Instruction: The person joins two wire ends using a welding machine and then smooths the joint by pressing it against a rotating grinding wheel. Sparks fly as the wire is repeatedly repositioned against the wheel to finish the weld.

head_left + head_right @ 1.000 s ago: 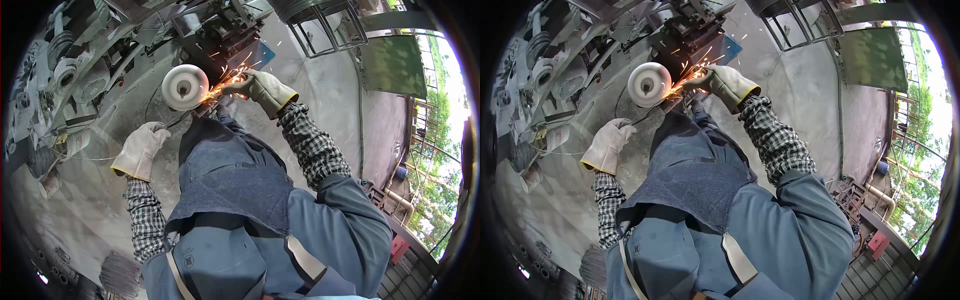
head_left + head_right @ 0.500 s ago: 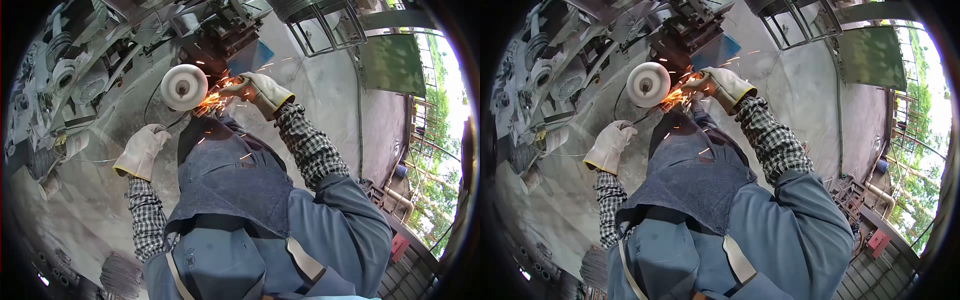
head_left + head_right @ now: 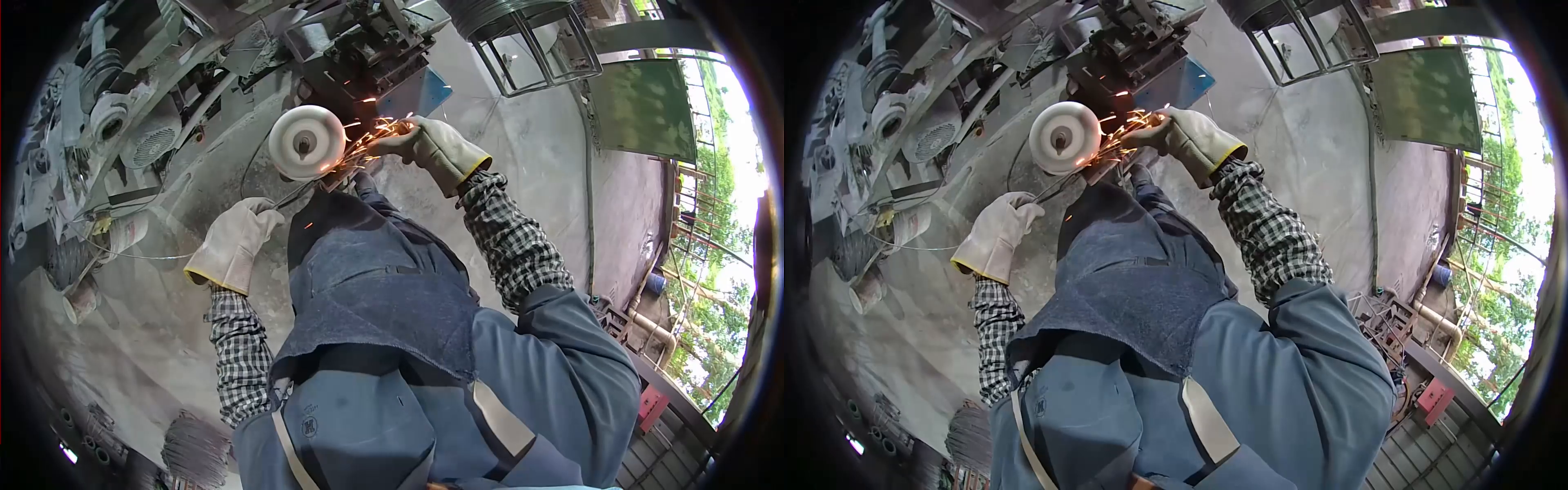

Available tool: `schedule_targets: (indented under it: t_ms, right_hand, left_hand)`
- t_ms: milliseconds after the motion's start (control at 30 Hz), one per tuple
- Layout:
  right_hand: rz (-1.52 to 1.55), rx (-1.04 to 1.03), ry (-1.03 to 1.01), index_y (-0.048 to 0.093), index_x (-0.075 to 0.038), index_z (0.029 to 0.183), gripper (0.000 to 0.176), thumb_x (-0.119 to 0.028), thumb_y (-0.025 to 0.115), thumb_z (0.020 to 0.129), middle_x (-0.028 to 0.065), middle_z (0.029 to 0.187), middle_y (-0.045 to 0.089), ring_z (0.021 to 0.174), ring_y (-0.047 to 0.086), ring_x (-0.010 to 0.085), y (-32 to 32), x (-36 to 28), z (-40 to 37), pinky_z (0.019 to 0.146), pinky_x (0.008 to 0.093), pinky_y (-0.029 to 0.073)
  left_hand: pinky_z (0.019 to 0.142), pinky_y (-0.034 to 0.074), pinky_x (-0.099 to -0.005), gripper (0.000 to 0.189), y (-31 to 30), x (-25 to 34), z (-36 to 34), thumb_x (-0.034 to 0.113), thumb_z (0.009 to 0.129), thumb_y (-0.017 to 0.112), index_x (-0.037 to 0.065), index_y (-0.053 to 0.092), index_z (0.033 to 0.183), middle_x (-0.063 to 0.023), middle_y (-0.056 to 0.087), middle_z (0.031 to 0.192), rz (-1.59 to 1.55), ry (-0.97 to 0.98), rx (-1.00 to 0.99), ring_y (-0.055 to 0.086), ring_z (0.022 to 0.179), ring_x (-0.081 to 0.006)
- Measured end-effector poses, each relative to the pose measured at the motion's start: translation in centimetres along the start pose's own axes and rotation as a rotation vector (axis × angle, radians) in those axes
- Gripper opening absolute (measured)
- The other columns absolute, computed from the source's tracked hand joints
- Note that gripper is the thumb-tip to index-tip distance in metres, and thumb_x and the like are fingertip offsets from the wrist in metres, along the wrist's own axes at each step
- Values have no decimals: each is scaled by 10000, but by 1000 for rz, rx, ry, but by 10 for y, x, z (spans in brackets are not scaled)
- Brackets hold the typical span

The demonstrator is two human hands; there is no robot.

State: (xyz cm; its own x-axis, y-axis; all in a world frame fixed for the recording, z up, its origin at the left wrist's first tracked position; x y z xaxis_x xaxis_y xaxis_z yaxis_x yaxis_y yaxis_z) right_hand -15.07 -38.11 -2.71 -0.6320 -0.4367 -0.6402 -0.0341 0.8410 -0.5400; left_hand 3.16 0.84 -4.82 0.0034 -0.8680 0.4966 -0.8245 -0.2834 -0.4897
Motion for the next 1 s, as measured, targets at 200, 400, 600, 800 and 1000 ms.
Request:
schedule_targets:
  t_ms: [200, 400, 600, 800, 1000]
  right_hand:
    - [-40, -4, -64, 919, -84, 1306, 386, -432, 902, 1139, 31, 924, 822, 878, 782, 193, -2, 6, -1, 802, 381, 583]
    - [-129, 19, -101, 891, -62, 1386, 411, -427, 873, 1199, 59, 945, 875, 876, 825, 200, 8, 23, 9, 828, 384, 629]
    - [-92, 5, -64, 902, -68, 1375, 545, -569, 887, 1161, 102, 1082, 913, 1007, 870, 260, 6, 9, -1, 945, 408, 655]
    - [-43, 35, -106, 903, -71, 1387, 717, -725, 890, 1093, 110, 1111, 903, 1034, 860, 284, 2, 10, -4, 960, 420, 640]
    - [-133, -36, 19, 877, -65, 1077, 710, -773, 930, 1057, 79, 867, 792, 863, 789, 253, -7, -15, -3, 822, 425, 599]
  left_hand:
    - [721, 566, -292, 419, 8, -18, 8, 254, 1047, 963, 52, 883, 1405, 25, 848, 1021, -101, -36, -20, 723, 800, -91]
    - [710, 564, -291, 424, 11, -19, 10, 259, 1032, 968, 58, 883, 1396, 22, 847, 1015, -88, -55, -39, 721, 780, -92]
    - [698, 567, -298, 444, 7, -1, 2, 275, 1017, 957, 58, 883, 1397, 10, 838, 988, 1, -77, -38, 712, 748, -113]
    - [701, 560, -304, 480, 11, -18, 15, 298, 1010, 958, 66, 888, 1425, 12, 833, 966, -32, -59, -45, 720, 770, -114]
    - [708, 547, -292, 453, -1, -8, 5, 265, 1069, 947, 42, 876, 1457, 26, 838, 999, 22, -20, -45, 704, 789, -83]
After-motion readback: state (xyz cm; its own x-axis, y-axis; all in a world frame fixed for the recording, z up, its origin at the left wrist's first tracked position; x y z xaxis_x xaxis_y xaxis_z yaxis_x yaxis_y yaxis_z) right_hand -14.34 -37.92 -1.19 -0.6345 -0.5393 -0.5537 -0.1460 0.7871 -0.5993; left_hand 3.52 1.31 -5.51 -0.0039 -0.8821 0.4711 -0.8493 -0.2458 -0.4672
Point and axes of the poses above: each hand's wrist, its own z-axis towards the middle knuckle, its own y-axis out of the palm, x = y × z, the point moved 1 cm from there along z, towards the middle knuckle
